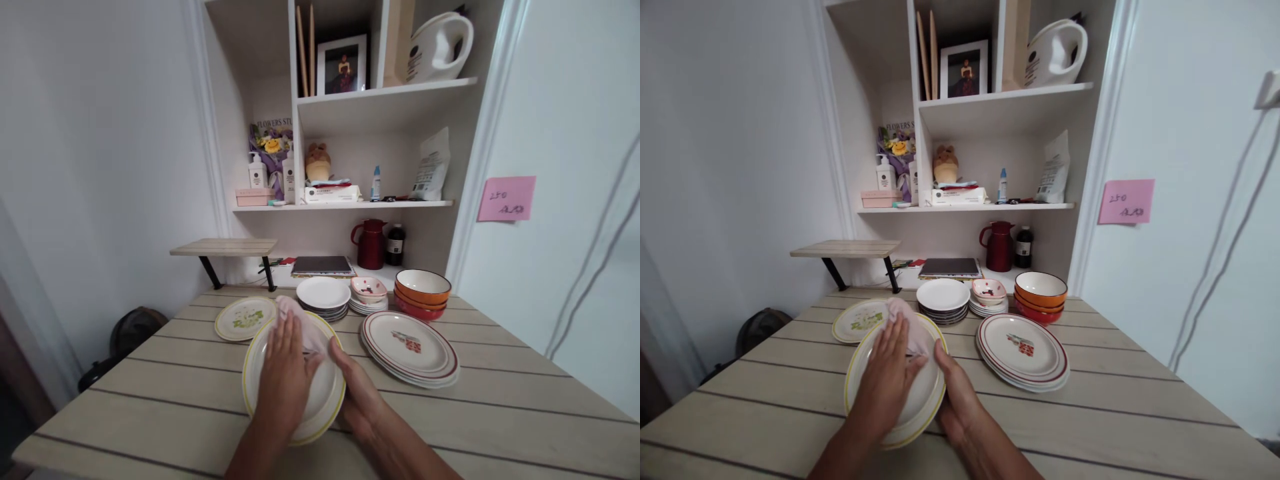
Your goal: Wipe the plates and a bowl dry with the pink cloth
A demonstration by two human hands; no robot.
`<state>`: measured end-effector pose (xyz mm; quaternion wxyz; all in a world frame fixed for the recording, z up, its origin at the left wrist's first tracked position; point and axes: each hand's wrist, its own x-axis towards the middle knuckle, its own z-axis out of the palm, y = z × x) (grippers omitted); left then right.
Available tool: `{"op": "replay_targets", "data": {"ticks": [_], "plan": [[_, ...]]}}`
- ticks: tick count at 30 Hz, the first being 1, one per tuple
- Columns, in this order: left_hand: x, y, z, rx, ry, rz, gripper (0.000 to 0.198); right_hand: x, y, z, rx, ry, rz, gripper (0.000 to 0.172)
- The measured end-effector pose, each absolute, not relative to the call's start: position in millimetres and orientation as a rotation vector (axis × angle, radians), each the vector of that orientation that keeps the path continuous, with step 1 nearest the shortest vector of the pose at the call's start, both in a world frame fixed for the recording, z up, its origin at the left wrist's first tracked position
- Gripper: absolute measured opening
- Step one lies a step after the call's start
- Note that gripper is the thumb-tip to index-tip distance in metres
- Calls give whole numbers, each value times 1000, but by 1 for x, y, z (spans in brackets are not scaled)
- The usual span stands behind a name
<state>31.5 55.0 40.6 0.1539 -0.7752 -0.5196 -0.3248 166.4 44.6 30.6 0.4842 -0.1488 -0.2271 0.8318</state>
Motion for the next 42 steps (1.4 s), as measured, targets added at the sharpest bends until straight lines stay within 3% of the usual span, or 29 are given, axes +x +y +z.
{"op": "replay_targets", "data": {"ticks": [2, 10, 19, 26, 29, 32, 36, 42], "plan": [[45, 51, 43, -2340, -1415, -934, 72, 169, 45, 31, -342, -529, 2037, 54], [34, 18, 30, -2444, -1179, -731, 60, 188, 49, 43, -446, -469, 1899, 58], [-17, 25, 20, -1994, -1456, -779, 44, 174, 42, 41, -432, -527, 1964, 60], [4, 21, -7, -2085, -1150, -898, 35, 179, 46, 35, -469, -506, 1969, 60], [24, 21, -2, -2172, -1093, -877, 40, 175, 44, 35, -471, -472, 2035, 59], [38, 30, 23, -2255, -1221, -839, 49, 169, 40, 37, -435, -422, 2119, 56], [35, 47, 55, -2166, -1510, -857, 47, 170, 41, 41, -426, -455, 2050, 57], [24, 49, 45, -2227, -1630, -881, 45, 189, 55, 40, -556, -379, 1748, 56]]}}
